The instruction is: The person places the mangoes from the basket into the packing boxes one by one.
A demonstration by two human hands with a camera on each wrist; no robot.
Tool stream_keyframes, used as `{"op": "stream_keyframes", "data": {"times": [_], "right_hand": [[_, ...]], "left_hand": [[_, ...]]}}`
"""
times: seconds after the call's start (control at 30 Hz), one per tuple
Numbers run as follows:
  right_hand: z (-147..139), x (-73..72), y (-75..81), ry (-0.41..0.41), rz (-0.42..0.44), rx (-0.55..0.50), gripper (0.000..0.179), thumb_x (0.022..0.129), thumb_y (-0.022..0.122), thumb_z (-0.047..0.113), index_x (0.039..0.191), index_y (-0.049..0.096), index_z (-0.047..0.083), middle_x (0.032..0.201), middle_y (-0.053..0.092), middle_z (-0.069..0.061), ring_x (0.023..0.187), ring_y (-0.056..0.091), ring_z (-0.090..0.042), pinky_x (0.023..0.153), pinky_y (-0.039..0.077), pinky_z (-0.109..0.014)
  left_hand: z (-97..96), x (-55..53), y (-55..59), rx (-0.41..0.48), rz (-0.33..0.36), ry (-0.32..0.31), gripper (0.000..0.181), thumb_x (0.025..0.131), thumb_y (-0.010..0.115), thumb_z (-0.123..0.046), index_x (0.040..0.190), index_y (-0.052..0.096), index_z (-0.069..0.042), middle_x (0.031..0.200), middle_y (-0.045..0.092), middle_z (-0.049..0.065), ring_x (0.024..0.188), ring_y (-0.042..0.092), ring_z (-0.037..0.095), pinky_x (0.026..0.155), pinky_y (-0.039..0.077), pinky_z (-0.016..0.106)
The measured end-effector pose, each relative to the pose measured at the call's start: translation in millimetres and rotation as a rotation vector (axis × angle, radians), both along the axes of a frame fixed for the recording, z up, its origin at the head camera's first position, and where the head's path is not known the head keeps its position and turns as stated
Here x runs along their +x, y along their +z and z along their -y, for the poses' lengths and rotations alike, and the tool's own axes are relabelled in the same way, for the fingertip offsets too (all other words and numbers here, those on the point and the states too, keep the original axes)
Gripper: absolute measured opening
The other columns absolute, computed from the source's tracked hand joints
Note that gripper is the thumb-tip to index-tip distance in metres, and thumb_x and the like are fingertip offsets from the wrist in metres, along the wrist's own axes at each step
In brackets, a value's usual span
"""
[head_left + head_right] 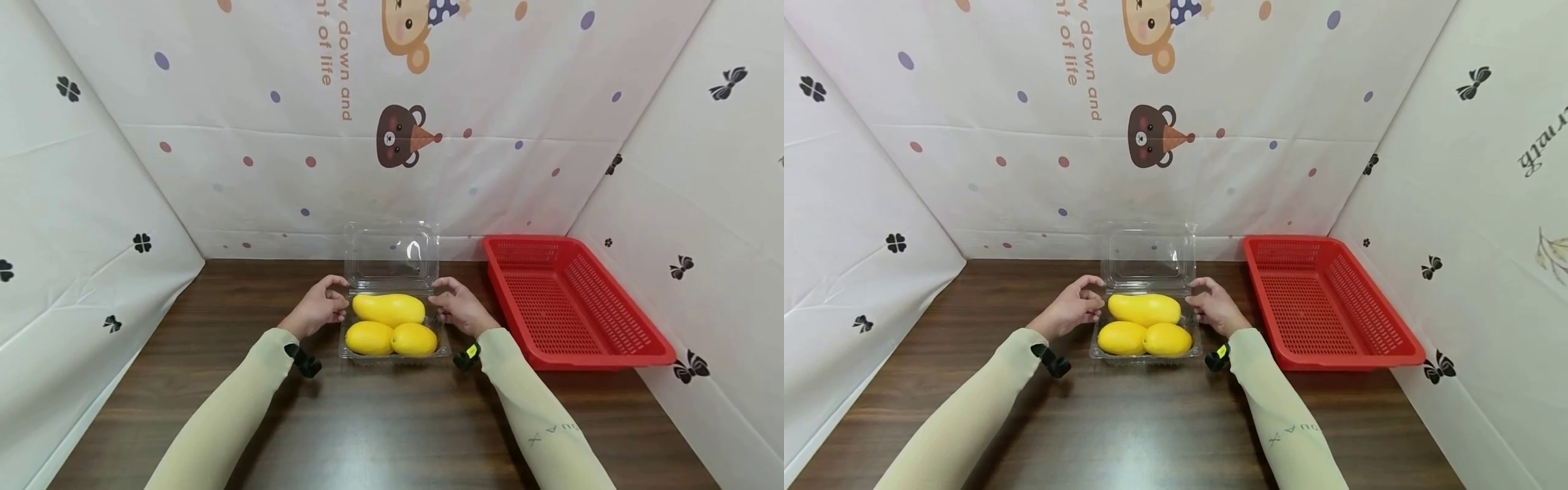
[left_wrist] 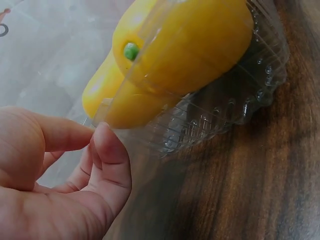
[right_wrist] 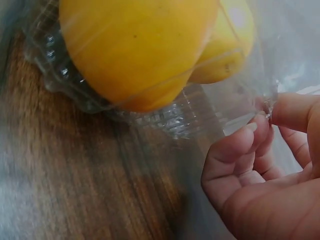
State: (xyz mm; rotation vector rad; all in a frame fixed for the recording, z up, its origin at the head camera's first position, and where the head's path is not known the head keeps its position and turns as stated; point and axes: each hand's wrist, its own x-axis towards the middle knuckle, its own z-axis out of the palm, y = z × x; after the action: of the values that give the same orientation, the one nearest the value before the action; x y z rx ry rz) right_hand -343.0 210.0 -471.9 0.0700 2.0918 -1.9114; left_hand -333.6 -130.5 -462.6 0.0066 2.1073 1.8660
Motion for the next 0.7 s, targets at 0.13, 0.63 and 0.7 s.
{"op": "stream_keyframes", "data": {"times": [0.13,0.63,0.7], "right_hand": [[-1.3,0.2,-1.9,0.018,-0.006,-0.006,0.034,0.1,0.066,0.015,0.131,0.051,0.013,0.085,0.052,-0.001,0.072,0.047,-0.019,0.063,0.049,-0.026],[-7.3,-1.2,-5.8,0.009,0.036,-0.119,0.021,0.104,0.062,0.024,0.123,0.061,0.017,0.099,0.059,0.002,0.065,0.049,-0.01,0.056,0.046,-0.019],[-8.4,-1.6,-6.1,-0.007,0.066,-0.17,0.015,0.105,0.06,0.021,0.119,0.062,0.017,0.093,0.058,0.001,0.064,0.047,-0.011,0.054,0.044,-0.02]], "left_hand": [[-0.4,0.9,-0.7,-0.003,-0.011,0.003,0.038,0.1,0.059,0.003,0.133,0.048,-0.012,0.095,0.056,0.01,0.076,0.059,0.024,0.07,0.061,0.028],[-0.2,2.7,-1.8,-0.011,-0.055,-0.003,0.031,0.096,0.055,0.01,0.122,0.051,-0.008,0.091,0.051,0.007,0.072,0.055,0.024,0.066,0.058,0.03],[0.6,2.8,-2.5,-0.013,-0.054,-0.001,0.028,0.097,0.056,0.009,0.12,0.052,-0.007,0.091,0.05,0.007,0.073,0.055,0.023,0.066,0.058,0.029]]}}
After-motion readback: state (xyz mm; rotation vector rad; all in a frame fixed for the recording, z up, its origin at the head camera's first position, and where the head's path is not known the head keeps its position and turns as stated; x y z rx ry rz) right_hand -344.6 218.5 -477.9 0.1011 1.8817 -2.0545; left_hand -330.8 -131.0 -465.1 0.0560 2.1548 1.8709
